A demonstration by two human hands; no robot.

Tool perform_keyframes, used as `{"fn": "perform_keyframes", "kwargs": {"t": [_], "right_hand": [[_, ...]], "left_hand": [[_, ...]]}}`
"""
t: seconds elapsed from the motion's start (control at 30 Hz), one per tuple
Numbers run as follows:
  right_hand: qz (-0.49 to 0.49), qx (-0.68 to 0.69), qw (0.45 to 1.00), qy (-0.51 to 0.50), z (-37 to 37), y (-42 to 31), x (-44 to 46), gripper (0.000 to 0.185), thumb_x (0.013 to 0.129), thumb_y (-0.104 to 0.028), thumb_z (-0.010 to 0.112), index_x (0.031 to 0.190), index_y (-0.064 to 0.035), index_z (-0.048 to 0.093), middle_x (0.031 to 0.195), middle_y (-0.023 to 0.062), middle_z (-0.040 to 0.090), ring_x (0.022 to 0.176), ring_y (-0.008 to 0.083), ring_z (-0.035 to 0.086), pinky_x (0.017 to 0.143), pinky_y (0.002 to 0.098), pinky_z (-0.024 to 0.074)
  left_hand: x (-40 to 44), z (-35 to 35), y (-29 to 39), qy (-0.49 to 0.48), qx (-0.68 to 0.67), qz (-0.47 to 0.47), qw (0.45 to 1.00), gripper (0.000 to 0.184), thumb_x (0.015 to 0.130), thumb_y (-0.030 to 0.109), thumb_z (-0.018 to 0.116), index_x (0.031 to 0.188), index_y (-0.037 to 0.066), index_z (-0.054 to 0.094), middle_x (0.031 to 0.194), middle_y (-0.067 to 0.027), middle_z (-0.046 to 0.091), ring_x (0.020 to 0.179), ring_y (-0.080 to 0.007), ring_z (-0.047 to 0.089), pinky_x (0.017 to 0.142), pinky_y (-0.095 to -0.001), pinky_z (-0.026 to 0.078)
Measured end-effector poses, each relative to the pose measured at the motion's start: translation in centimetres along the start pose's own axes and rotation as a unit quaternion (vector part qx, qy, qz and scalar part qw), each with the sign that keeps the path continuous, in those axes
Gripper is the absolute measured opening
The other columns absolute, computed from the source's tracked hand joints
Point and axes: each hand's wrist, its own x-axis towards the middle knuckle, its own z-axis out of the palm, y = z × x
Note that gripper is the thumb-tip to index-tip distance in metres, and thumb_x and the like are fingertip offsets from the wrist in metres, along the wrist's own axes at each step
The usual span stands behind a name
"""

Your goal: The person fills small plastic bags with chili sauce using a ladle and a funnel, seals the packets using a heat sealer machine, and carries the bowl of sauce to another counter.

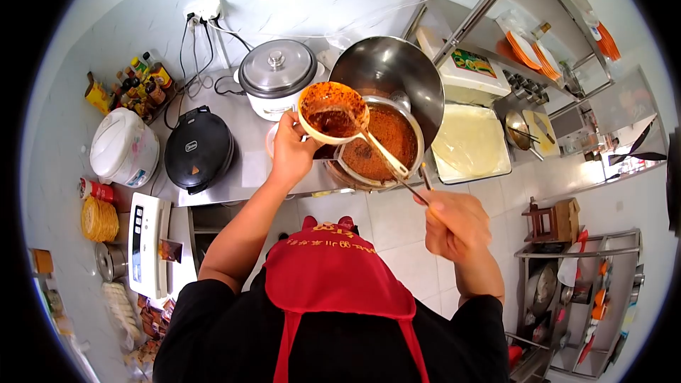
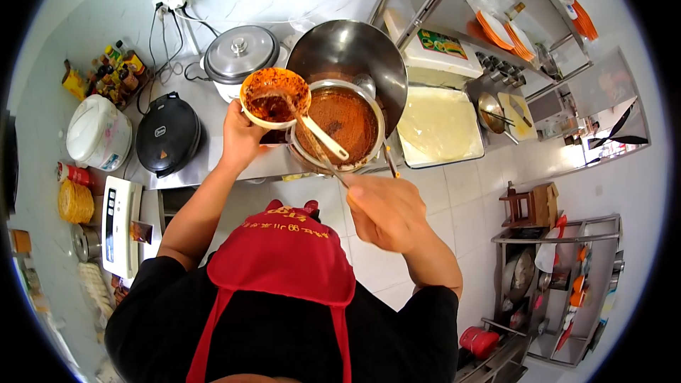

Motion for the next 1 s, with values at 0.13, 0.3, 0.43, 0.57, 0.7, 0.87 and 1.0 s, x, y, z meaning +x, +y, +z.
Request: {"fn": "perform_keyframes", "kwargs": {"t": [0.13,0.3,0.43,0.57,0.7,0.87,1.0], "right_hand": [[0.015,0.013,1.000,0.001,-0.4,-0.6,-0.2,0.021,0.089,0.004,0.060,0.110,0.0001,0.056,0.079,0.0184,0.070,0.064,0.0261,0.070,0.059,0.0314,0.0553],[0.006,0.000,1.000,-0.007,-0.1,-0.2,-0.5,0.021,0.089,0.004,0.061,0.109,0.0018,0.055,0.078,0.0185,0.070,0.065,0.0261,0.071,0.060,0.0318,0.0557],[0.130,0.079,0.978,0.143,0.5,0.8,-2.3,0.020,0.086,0.007,0.063,0.105,0.0036,0.057,0.083,0.0177,0.070,0.068,0.0237,0.071,0.059,0.0309,0.0568],[0.328,0.185,0.874,0.307,0.6,2.7,-2.1,0.012,0.096,-0.002,0.055,0.105,0.0054,0.054,0.077,0.0163,0.067,0.061,0.0209,0.068,0.059,0.0310,0.0575],[0.497,0.245,0.724,0.410,0.2,6.0,-3.4,0.017,0.095,-0.009,0.059,0.101,0.0064,0.057,0.080,0.0143,0.065,0.060,0.0207,0.066,0.060,0.0300,0.0582],[0.592,0.299,0.589,0.463,0.8,10.5,-10.8,0.018,0.093,-0.008,0.062,0.100,0.0074,0.058,0.081,0.0124,0.062,0.067,0.0218,0.066,0.063,0.0299,0.0601],[0.631,0.260,0.565,0.464,3.0,10.9,-17.2,0.021,0.093,-0.009,0.062,0.103,0.0079,0.054,0.081,0.0141,0.062,0.068,0.0239,0.067,0.063,0.0315,0.0606]], "left_hand": [[-0.6,-0.1,-0.4,0.003,-0.018,-0.022,1.000,0.039,0.084,-0.011,0.066,0.111,-0.001,0.040,0.106,-0.0147,0.068,0.098,-0.0174,0.066,0.083,-0.0273,0.055],[-0.4,-0.2,-0.6,0.004,-0.022,-0.017,1.000,0.040,0.083,-0.013,0.066,0.111,-0.001,0.040,0.106,-0.0146,0.067,0.099,-0.0176,0.065,0.083,-0.0268,0.055],[-0.4,-0.2,-1.1,0.008,-0.020,-0.009,1.000,0.037,0.085,-0.010,0.066,0.111,-0.003,0.041,0.105,-0.0147,0.066,0.096,-0.0168,0.065,0.082,-0.0270,0.054],[-0.4,-0.1,-1.3,0.008,-0.017,0.003,1.000,0.035,0.085,-0.010,0.065,0.109,-0.003,0.041,0.105,-0.0152,0.066,0.095,-0.0165,0.065,0.083,-0.0272,0.054],[-0.5,0.1,-1.6,0.019,0.038,0.022,0.999,0.033,0.084,-0.011,0.065,0.108,-0.003,0.043,0.104,-0.0145,0.066,0.096,-0.0167,0.065,0.083,-0.0273,0.054],[-1.3,0.7,-0.5,0.024,0.060,0.034,0.997,0.038,0.082,-0.014,0.065,0.110,-0.002,0.043,0.108,-0.0125,0.062,0.098,-0.0162,0.064,0.086,-0.0284,0.053],[-2.4,0.8,0.9,0.028,0.136,0.064,0.988,0.044,0.080,-0.014,0.067,0.114,-0.001,0.042,0.110,-0.0111,0.060,0.100,-0.0155,0.062,0.091,-0.0290,0.051]]}}
